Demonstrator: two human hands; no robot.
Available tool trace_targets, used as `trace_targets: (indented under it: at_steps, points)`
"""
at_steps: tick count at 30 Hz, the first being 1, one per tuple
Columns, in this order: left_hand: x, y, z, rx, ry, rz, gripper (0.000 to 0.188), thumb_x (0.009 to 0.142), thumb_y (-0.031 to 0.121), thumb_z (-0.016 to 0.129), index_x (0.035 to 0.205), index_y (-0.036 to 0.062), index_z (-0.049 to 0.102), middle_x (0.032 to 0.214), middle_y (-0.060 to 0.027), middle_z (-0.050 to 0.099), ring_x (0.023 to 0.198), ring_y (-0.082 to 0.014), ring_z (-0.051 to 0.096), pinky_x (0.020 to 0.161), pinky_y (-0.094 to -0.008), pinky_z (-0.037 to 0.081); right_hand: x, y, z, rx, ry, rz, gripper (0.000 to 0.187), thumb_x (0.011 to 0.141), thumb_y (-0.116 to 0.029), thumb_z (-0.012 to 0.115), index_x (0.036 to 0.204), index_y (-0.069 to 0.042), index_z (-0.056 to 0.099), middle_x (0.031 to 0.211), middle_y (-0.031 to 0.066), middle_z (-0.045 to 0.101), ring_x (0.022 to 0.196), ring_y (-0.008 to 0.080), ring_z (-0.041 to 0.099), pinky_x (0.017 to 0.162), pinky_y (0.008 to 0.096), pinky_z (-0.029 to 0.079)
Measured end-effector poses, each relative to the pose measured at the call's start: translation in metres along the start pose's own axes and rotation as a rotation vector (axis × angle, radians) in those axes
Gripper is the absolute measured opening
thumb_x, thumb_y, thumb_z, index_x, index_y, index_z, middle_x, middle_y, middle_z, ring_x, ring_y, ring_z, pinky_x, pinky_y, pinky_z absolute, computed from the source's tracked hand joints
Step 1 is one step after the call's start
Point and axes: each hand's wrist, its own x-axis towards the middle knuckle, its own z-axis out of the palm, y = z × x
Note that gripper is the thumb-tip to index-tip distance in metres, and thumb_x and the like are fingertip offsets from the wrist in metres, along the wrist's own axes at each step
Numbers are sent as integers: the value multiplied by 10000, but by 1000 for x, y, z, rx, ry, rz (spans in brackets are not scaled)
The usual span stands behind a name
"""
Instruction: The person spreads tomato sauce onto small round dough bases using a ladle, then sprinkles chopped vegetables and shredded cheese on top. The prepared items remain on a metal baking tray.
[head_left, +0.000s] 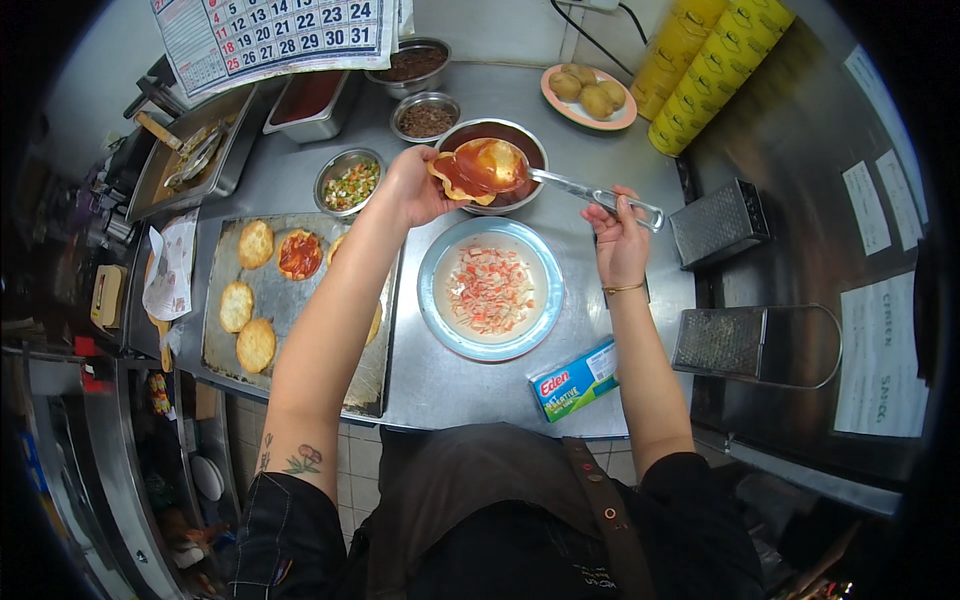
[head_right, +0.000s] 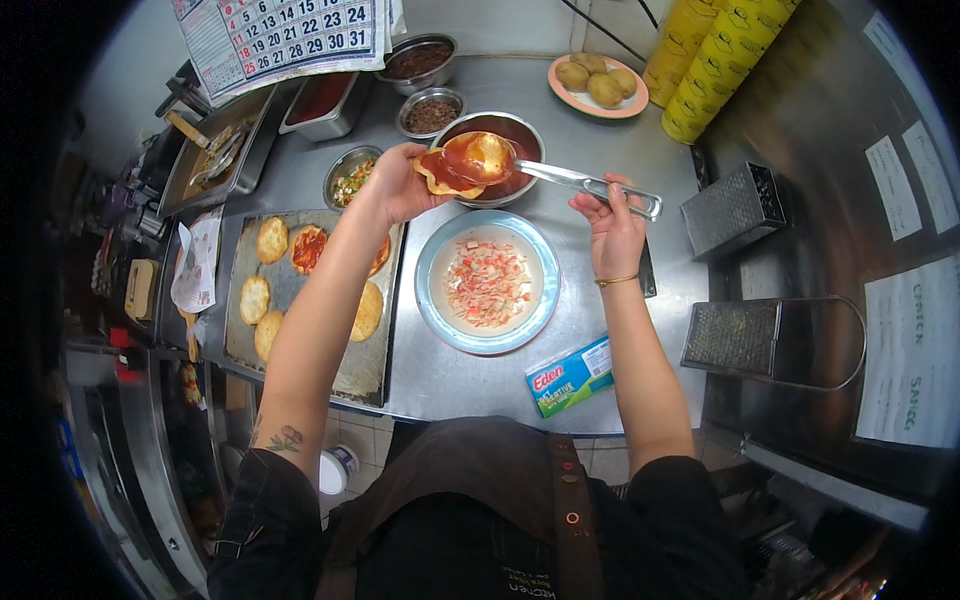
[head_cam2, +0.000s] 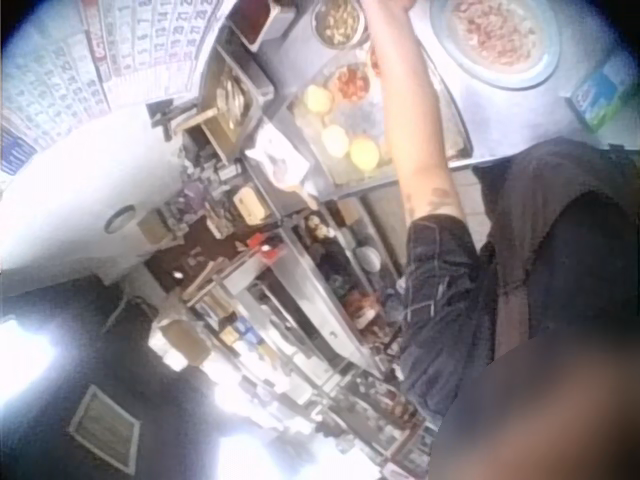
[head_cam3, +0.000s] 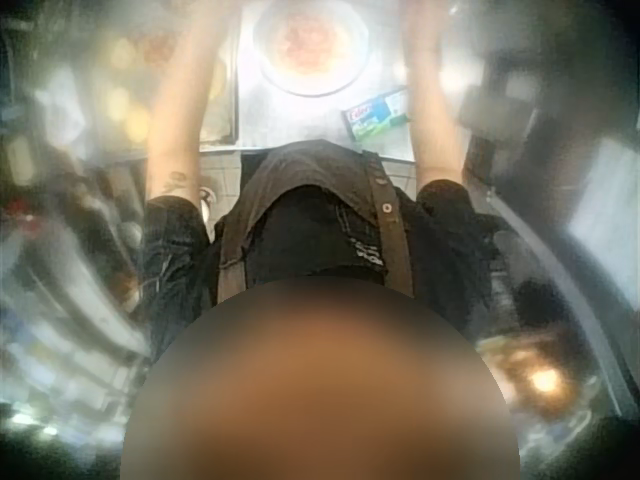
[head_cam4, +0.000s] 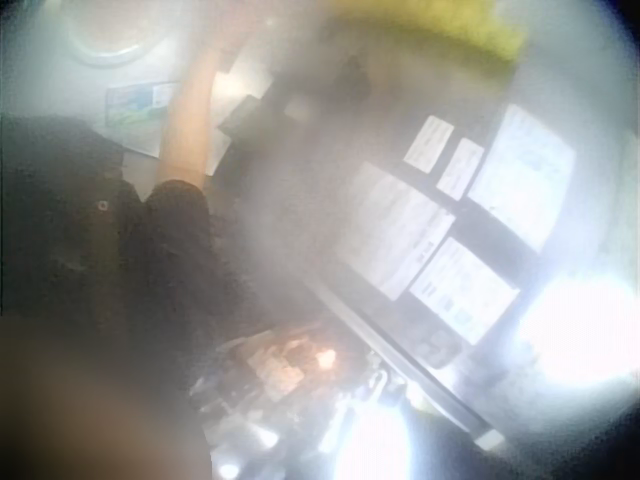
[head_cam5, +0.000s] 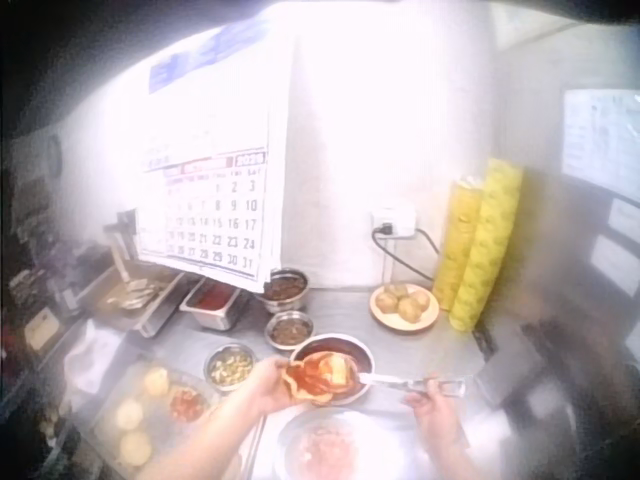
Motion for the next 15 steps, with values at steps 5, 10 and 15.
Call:
trace_targets:
  at_steps: [5,10,15]
  points:
    - [4,4,8,17,57,-2,421,922,242,215,1202,-7,406,1211,-179,491,1097,-285,511,884,-431,462,-3,9,0,81,55,33,253,920,-155,471,1107,15,450,875,135,601,744,205,636,732,375,548]
    - [10,6,14,-21,50,-35,427,924,257,228,1204,-3,416,1219,-170,497,1086,-278,516,872,-404,462,-3,15,-3,121,123,76,246,920,-151,470,1104,12,459,883,132,592,758,202,625,748,372,544]
    - [16,4,12,1,72,0,421,923,252,232,1192,-15,416,1210,-181,495,1088,-282,517,889,-435,455,-1,17,-8,149,161,137,237,911,-137,481,1091,16,473,891,132,586,770,212,618,774,383,535]
